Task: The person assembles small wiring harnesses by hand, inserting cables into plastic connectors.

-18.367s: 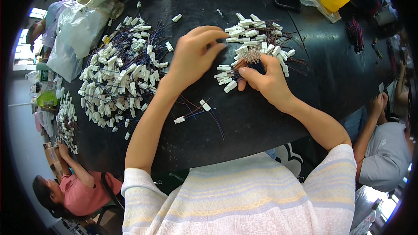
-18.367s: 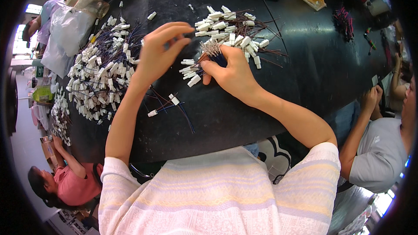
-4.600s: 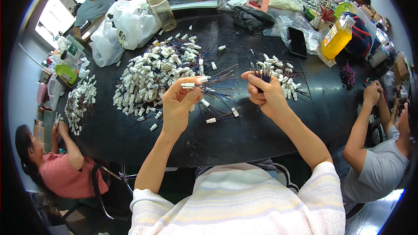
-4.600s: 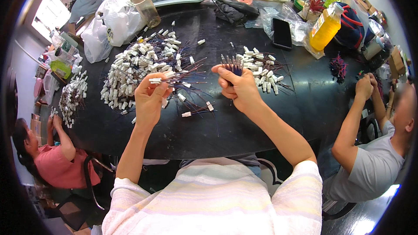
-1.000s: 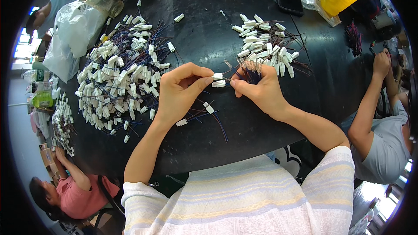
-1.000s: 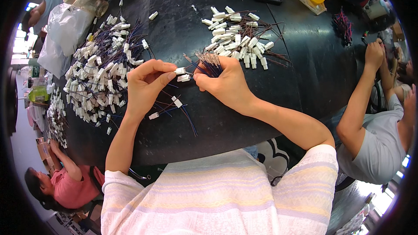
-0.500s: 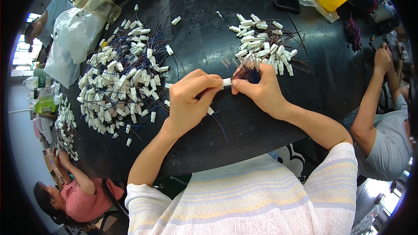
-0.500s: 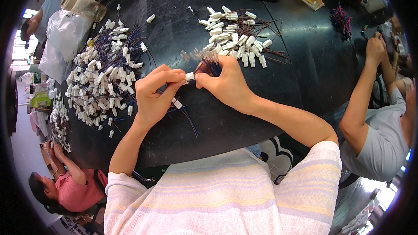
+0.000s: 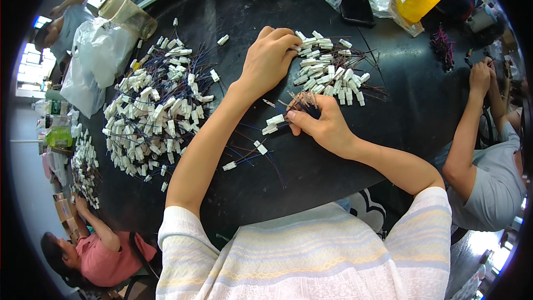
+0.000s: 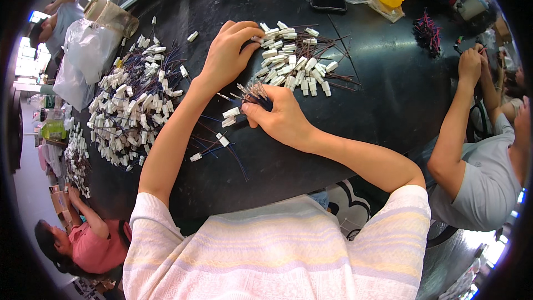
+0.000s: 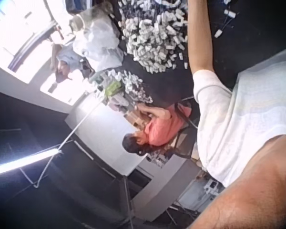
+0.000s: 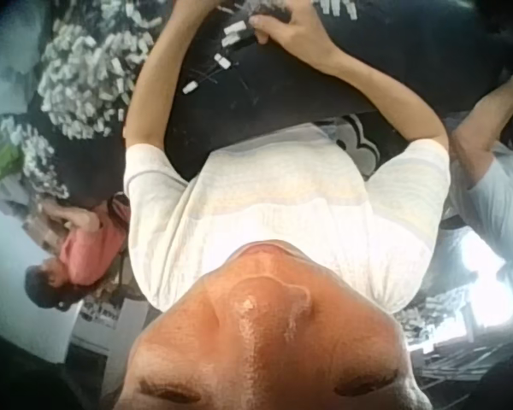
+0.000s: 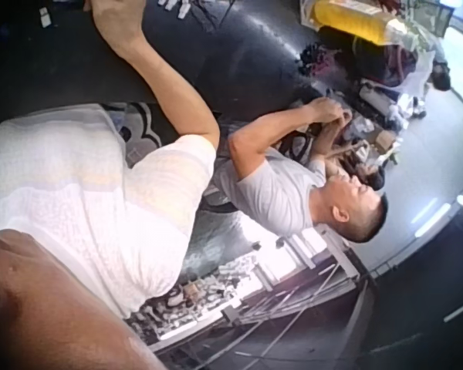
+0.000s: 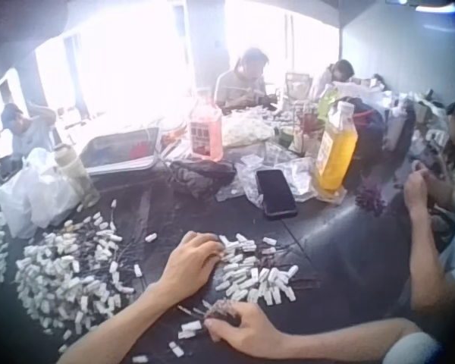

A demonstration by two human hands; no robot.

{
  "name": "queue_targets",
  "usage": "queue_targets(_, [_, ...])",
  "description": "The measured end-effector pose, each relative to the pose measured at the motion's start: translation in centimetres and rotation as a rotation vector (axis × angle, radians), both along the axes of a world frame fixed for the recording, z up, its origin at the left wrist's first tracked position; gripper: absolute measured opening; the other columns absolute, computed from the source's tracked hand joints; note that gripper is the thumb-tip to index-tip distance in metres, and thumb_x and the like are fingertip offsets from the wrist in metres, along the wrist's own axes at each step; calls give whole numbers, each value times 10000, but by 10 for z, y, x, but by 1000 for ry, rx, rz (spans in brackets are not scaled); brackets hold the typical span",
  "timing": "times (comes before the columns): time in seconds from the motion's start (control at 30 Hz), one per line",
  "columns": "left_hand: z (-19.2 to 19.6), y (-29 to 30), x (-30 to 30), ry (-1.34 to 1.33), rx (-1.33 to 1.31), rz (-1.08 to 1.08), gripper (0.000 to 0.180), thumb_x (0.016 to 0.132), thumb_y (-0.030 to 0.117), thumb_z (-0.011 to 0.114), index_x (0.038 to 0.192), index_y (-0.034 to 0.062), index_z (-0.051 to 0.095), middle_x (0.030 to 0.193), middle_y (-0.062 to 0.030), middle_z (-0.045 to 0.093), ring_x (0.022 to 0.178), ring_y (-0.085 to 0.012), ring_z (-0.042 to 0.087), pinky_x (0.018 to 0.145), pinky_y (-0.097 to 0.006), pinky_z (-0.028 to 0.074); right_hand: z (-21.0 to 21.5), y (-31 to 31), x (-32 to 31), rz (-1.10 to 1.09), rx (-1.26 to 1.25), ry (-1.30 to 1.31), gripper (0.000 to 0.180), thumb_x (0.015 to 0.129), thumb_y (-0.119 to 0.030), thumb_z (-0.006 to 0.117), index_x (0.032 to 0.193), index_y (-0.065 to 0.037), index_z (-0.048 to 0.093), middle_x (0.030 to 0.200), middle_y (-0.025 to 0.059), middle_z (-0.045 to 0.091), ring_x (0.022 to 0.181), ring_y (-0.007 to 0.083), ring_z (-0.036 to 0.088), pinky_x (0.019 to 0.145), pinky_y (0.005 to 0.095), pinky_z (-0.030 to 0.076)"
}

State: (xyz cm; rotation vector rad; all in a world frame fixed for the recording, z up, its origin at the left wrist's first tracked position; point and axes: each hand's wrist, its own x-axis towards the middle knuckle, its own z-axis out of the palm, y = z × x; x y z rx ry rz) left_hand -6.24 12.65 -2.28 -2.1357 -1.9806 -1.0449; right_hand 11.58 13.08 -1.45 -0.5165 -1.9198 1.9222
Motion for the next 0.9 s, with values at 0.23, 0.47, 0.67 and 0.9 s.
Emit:
queue_targets(0.23, [21, -49, 4, -462, -215, 160, 156, 771, 37, 631, 922, 2, 645, 724, -61, 630, 633, -61, 546, 581, -202, 425, 11, 7, -1, -54, -246, -101, 98, 801, -73, 553, 718, -21, 563, 582, 20, 577, 550, 65, 499, 536, 218, 379])
queue_targets(0.47, [28, -103, 10, -950, -271, 235, 126, 803, 7, 600, 915, -23, 648, 734, -44, 641, 628, -57, 567, 529, -166, 416, 7, 7, -4, -103, -196, -131, 100, 759, -80, 594, 677, -25, 577, 584, 18, 587, 544, 44, 492, 514, 202, 348])
queue_targets(0.67, [25, -112, 8, -1041, -207, 156, 141, 805, 8, 610, 939, -14, 649, 727, -47, 637, 627, -54, 565, 513, -160, 400, 14, 4, -5, -70, -142, -179, 94, 753, -69, 584, 671, -22, 578, 567, 20, 583, 521, 50, 497, 489, 207, 349])
queue_targets(0.9, [31, -114, 16, -890, -139, 189, 133, 792, -10, 624, 921, -20, 652, 749, -46, 628, 632, -64, 542, 543, -166, 394, 14, 4, -3, -54, -100, -171, 86, 754, -71, 576, 690, -13, 583, 561, 22, 577, 524, 56, 513, 492, 211, 369])
